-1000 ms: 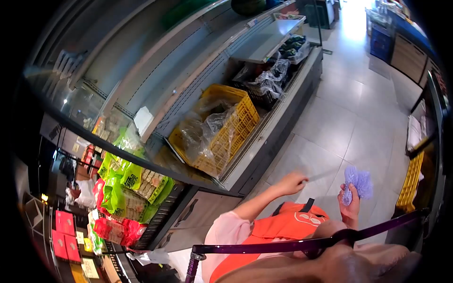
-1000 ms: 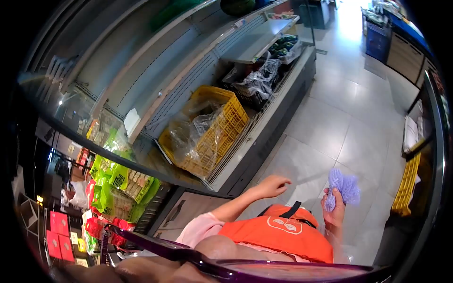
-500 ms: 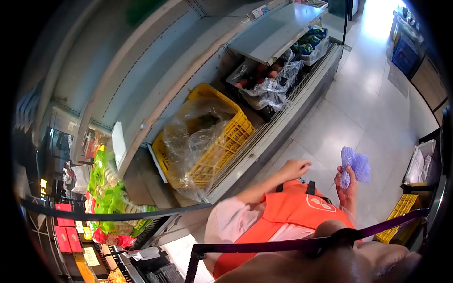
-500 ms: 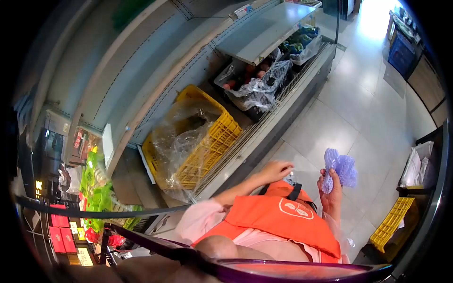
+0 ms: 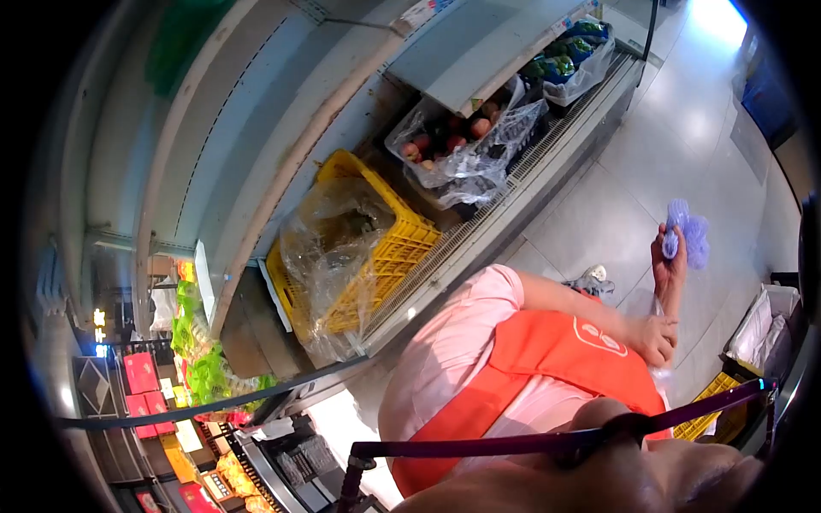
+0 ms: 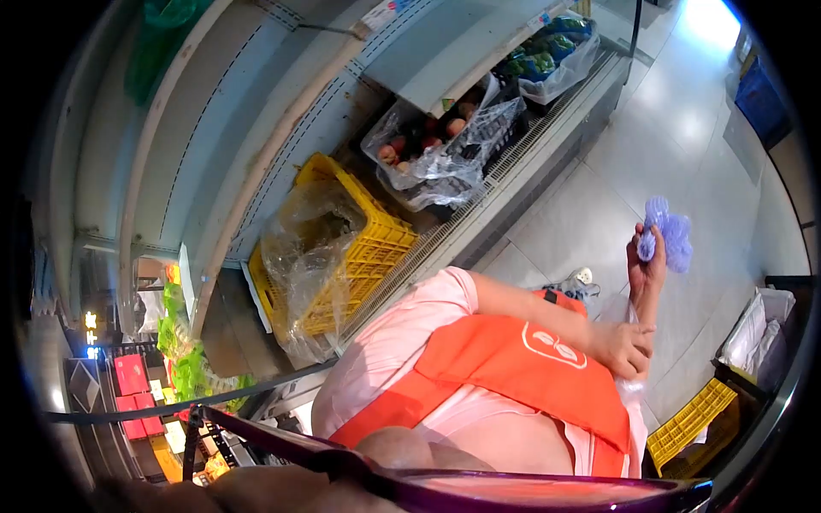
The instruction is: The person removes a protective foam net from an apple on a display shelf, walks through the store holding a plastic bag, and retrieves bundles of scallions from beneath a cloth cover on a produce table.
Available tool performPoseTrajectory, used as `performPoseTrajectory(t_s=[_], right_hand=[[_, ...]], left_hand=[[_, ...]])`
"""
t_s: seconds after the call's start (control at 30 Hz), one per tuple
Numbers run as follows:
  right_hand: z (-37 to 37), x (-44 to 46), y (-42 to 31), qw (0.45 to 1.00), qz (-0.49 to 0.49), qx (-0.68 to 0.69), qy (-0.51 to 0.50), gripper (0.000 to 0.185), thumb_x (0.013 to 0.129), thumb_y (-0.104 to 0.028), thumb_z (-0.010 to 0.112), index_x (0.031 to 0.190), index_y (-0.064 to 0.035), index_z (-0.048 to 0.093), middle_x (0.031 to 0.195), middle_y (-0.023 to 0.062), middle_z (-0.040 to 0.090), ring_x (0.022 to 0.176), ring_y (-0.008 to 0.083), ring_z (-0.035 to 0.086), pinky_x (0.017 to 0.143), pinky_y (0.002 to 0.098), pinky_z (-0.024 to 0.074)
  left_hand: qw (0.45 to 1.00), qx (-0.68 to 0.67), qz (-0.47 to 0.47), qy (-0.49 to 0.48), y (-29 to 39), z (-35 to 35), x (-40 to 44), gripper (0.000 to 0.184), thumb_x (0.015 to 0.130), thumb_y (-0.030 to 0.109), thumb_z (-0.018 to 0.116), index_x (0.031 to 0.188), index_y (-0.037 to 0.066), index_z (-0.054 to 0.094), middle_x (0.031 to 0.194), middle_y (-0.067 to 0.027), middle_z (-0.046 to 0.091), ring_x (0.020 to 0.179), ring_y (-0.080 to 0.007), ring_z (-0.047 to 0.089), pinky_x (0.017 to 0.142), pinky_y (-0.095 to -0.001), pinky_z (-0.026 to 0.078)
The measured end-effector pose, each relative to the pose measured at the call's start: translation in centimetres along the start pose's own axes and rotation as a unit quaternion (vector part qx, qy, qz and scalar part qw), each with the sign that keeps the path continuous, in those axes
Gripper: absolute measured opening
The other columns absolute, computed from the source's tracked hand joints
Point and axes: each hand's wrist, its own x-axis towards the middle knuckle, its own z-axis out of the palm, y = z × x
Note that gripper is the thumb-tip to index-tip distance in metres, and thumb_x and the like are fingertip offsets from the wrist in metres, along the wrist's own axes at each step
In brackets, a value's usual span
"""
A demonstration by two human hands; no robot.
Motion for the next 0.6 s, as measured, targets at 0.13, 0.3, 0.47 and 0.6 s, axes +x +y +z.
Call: performPoseTrajectory(t_s=[0.13, 0.3, 0.47, 0.6], right_hand=[[-1.9, 7.2, -6.9, 0.999, 0.005, 0.046, -0.028, 0.019, 0.082, -0.011, 0.063, 0.095, -0.0036, 0.052, 0.079, 0.0138, 0.062, 0.057, 0.0170, 0.057, 0.050, 0.0249, 0.0461], [-1.5, 11.7, -17.1, 0.992, -0.104, -0.017, 0.070, 0.022, 0.079, -0.012, 0.066, 0.095, -0.0071, 0.052, 0.077, 0.0121, 0.063, 0.059, 0.0175, 0.060, 0.048, 0.0265, 0.0474], [-3.6, 13.5, -22.0, 0.987, -0.126, -0.002, 0.100, 0.025, 0.078, -0.011, 0.066, 0.098, -0.0060, 0.052, 0.077, 0.0120, 0.063, 0.059, 0.0180, 0.059, 0.048, 0.0269, 0.0487], [-5.1, 15.3, -23.1, 0.986, -0.118, 0.000, 0.120, 0.026, 0.078, -0.012, 0.066, 0.099, -0.0071, 0.052, 0.078, 0.0108, 0.063, 0.058, 0.0163, 0.059, 0.047, 0.0258, 0.0474]], left_hand=[[0.990, -0.115, -0.074, 0.039, -7.6, -5.3, 3.5, 0.019, 0.060, 0.014, 0.069, 0.067, 0.004, 0.054, 0.080, -0.0071, 0.060, 0.086, -0.0272, 0.055, 0.077, -0.0450, 0.043], [0.801, -0.097, -0.574, 0.139, -16.2, -8.9, 1.4, 0.023, 0.060, 0.001, 0.072, 0.081, 0.005, 0.062, 0.080, -0.0055, 0.063, 0.076, -0.0166, 0.061, 0.071, -0.0308, 0.049], [0.594, -0.202, -0.600, 0.497, -27.9, -11.3, -2.0, 0.023, 0.078, 0.002, 0.064, 0.100, 0.004, 0.057, 0.093, -0.0056, 0.062, 0.085, -0.0139, 0.059, 0.077, -0.0292, 0.048], [0.561, -0.253, -0.594, 0.518, -34.5, -11.0, -2.2, 0.032, 0.080, 0.007, 0.065, 0.110, 0.004, 0.054, 0.103, -0.0066, 0.060, 0.092, -0.0174, 0.059, 0.082, -0.0327, 0.047]])
